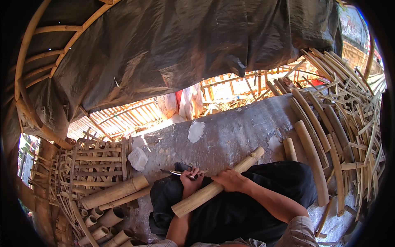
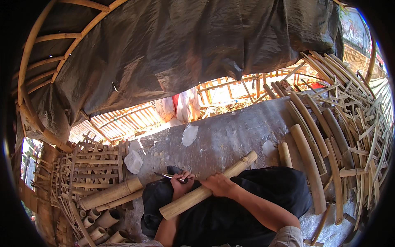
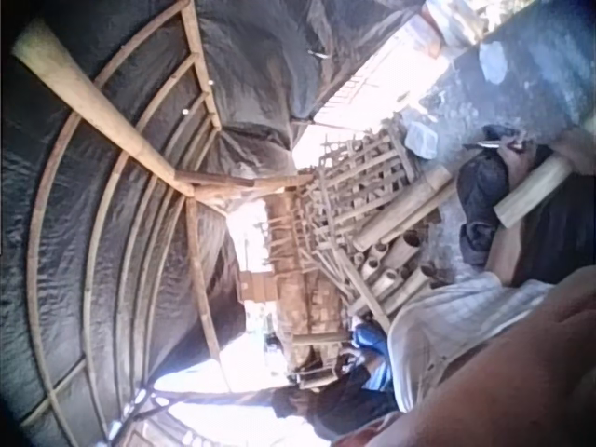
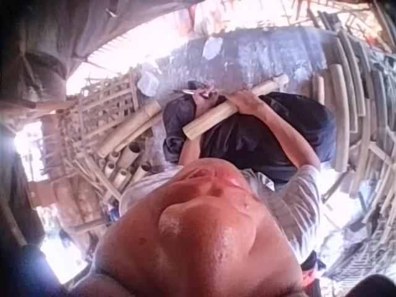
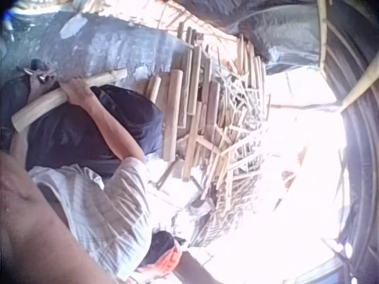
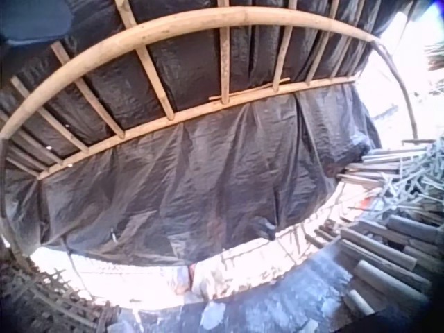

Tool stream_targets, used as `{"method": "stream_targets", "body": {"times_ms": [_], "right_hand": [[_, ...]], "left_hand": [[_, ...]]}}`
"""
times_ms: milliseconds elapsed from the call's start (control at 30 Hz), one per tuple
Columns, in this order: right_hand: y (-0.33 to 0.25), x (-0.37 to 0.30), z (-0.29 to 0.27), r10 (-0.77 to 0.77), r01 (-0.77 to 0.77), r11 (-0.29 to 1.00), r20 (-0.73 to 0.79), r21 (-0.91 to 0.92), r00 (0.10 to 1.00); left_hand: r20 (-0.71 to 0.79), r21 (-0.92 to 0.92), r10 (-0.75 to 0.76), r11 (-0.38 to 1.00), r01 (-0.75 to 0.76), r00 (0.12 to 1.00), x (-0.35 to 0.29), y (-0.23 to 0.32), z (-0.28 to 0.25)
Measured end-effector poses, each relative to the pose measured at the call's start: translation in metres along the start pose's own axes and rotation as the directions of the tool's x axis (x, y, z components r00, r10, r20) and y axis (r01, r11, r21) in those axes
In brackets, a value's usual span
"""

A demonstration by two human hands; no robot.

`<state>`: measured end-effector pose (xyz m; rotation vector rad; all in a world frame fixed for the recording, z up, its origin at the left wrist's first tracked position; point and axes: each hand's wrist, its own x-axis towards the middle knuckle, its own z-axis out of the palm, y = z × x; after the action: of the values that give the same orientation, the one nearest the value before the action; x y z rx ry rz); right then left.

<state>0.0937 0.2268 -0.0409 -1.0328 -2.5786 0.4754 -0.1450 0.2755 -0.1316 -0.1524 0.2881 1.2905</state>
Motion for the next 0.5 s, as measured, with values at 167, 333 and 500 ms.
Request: {"method": "stream_targets", "body": {"times_ms": [167, 333, 500], "right_hand": [[0.003, -0.001, 0.002, -0.006, 0.007, 1.0, -0.02, 0.018, 1.0], [0.002, 0.0, 0.003, -0.063, 0.065, 0.998, -0.098, 0.019, 0.993], [0.001, -0.005, -0.003, -0.033, 0.041, 0.998, -0.137, 0.055, 0.99]], "left_hand": [[0.292, 0.191, -0.165, 0.975, 0.111, 0.942, -0.002, 0.0, 0.02], [0.303, 0.588, -0.343, 0.801, 0.109, 0.889, -0.004, -0.012, 0.014], [0.426, 0.903, -0.289, 0.083, -0.421, 0.857, -0.075, -0.022, 0.047]]}}
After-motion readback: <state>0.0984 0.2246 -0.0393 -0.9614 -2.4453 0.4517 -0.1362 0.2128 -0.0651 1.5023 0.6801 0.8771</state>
